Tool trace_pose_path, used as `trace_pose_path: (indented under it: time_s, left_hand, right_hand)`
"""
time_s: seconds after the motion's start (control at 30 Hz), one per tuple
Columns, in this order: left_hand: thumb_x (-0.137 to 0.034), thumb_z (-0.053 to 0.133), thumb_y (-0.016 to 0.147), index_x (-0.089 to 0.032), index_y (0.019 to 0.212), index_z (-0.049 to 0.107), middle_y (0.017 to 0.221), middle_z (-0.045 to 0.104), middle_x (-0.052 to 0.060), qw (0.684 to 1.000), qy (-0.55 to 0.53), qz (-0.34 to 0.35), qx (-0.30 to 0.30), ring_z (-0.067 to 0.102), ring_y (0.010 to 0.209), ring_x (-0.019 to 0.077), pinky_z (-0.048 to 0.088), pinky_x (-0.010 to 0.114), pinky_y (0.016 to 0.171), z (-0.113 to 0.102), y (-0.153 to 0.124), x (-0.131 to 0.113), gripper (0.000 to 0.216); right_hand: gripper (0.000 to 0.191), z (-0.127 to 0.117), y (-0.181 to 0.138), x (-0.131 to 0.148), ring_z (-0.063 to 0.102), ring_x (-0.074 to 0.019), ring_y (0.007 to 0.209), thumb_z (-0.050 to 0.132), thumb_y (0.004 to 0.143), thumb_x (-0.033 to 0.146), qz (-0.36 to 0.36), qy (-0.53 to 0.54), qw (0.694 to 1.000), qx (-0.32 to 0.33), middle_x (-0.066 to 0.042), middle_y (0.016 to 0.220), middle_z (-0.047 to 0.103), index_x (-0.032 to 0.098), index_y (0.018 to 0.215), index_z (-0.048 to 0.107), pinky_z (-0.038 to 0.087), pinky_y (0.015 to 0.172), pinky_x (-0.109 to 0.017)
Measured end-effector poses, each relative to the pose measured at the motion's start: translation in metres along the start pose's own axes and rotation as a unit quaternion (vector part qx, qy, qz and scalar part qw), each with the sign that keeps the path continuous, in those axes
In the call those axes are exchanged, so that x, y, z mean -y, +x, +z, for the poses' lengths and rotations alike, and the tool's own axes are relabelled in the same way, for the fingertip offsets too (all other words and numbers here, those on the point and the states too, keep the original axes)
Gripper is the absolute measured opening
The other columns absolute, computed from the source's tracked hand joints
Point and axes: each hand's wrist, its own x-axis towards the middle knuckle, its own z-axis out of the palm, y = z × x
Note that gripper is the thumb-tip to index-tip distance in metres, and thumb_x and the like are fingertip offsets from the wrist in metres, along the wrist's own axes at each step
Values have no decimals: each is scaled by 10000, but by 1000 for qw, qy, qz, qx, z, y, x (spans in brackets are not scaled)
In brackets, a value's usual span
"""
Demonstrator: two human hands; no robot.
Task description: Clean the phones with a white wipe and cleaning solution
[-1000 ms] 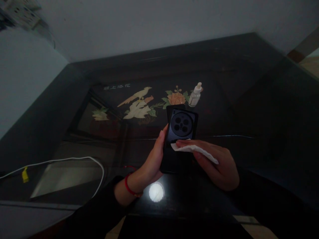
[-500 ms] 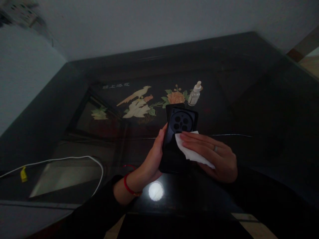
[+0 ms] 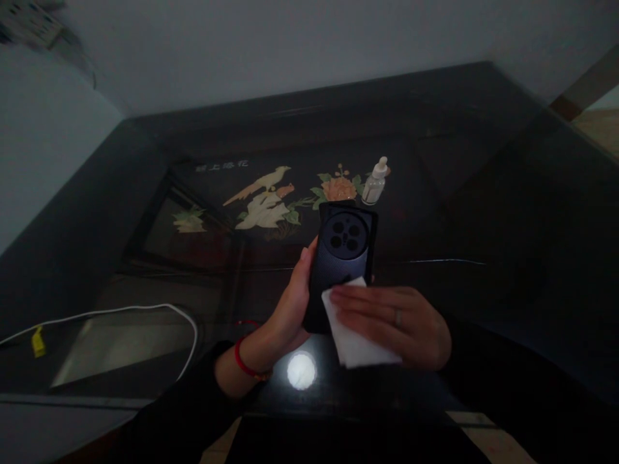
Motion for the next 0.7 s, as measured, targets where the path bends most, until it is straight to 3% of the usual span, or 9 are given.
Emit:
trace_pose_path:
  time_s: [0.1, 0.3, 0.47, 0.7]
  left_hand:
    - [-476, 354, 962, -260, 1359, 507, 1272, 643, 25, 1000, 6, 5, 0, 531, 1245, 223, 361, 366, 1082, -2, 1, 1, 477]
    - [-453, 393, 956, -269, 1372, 490, 1281, 638, 25, 1000, 9, 3, 10, 528, 1250, 225, 358, 379, 1088, -4, 1, 0, 465]
    - [-470, 386, 954, -272, 1353, 512, 1276, 642, 20, 1000, 11, 13, -8, 529, 1251, 227, 356, 373, 1089, -2, -1, -3, 464]
    - [-429, 435, 947, -258, 1353, 513, 1326, 609, 24, 1000, 9, 23, -8, 475, 1306, 221, 328, 360, 1114, -2, 0, -4, 448]
  right_hand:
    - [240, 3, 0, 5, 610, -224, 1168, 423, 937, 80, -49, 12, 999, 1, -153, 1091, 718, 49, 1010, 650, 600, 847, -301]
    - [339, -6, 1, -8, 518, -269, 1272, 419, 973, 222, 40, -47, 998, -1, -249, 1221, 631, -1, 1153, 600, 543, 968, -430]
    - [225, 0, 3, 2, 643, -206, 1117, 435, 933, 77, -51, -8, 999, 13, -140, 1062, 730, 58, 993, 651, 607, 834, -290]
    - [325, -8, 0, -11, 559, -254, 1232, 448, 960, 239, 42, -49, 998, 3, -217, 1202, 654, 49, 1178, 597, 554, 960, -413]
